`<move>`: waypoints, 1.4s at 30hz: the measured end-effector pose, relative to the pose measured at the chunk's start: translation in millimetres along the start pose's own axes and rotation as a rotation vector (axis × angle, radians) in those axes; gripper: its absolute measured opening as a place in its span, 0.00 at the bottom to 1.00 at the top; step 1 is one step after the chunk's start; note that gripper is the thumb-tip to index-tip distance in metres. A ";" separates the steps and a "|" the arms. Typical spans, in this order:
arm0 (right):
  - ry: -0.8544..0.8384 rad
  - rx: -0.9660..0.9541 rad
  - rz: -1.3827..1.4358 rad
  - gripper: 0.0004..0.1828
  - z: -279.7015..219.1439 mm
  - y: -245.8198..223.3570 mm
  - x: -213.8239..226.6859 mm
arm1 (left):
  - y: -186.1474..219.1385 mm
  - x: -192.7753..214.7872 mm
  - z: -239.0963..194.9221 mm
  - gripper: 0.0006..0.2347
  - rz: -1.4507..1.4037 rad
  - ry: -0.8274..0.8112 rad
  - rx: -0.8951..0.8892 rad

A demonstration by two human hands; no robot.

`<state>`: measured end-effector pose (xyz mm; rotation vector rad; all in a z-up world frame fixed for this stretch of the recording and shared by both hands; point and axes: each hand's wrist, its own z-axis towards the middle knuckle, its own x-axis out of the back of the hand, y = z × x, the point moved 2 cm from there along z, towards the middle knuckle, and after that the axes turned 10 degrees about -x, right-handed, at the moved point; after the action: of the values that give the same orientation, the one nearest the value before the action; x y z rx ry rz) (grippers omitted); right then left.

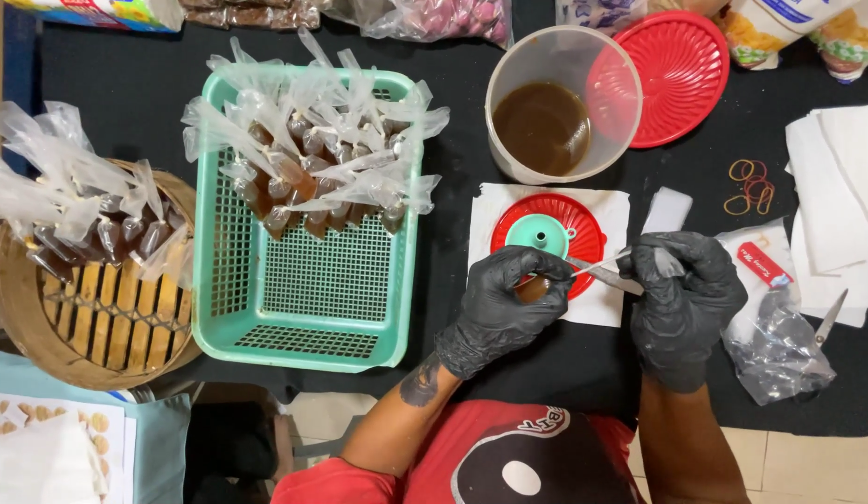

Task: Packaging liquid sauce into small plastic bags using a funnel and sealing them with rubber bands.

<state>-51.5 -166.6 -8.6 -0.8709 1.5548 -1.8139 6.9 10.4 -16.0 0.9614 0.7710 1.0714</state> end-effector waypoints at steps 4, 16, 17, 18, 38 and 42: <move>0.011 -0.038 0.003 0.09 0.9 -0.6 -2.2 | 1.7 4.9 0.9 0.06 0.039 -0.043 0.008; -0.074 -0.192 -0.103 0.11 21.1 -16.2 11.8 | 14.6 153.7 67.7 0.08 0.195 0.457 0.101; -0.062 -0.207 -0.133 0.09 20.0 -12.3 13.8 | 9.5 171.0 72.3 0.10 0.196 0.523 0.070; -0.067 -0.205 -0.130 0.09 19.2 -9.3 13.1 | 9.0 180.5 80.9 0.10 0.198 0.527 0.066; -0.536 -0.197 -0.308 0.18 -53.7 67.9 -41.7 | 8.4 10.3 25.6 0.12 0.585 -0.008 -0.435; -0.409 -0.388 0.071 0.21 -41.0 21.8 -30.0 | -15.9 22.6 32.9 0.15 0.582 -0.006 -0.423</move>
<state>-65.1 -121.5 -37.5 -1.2555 1.6563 -1.2008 48.6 20.6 -18.9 0.8343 0.2297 1.6548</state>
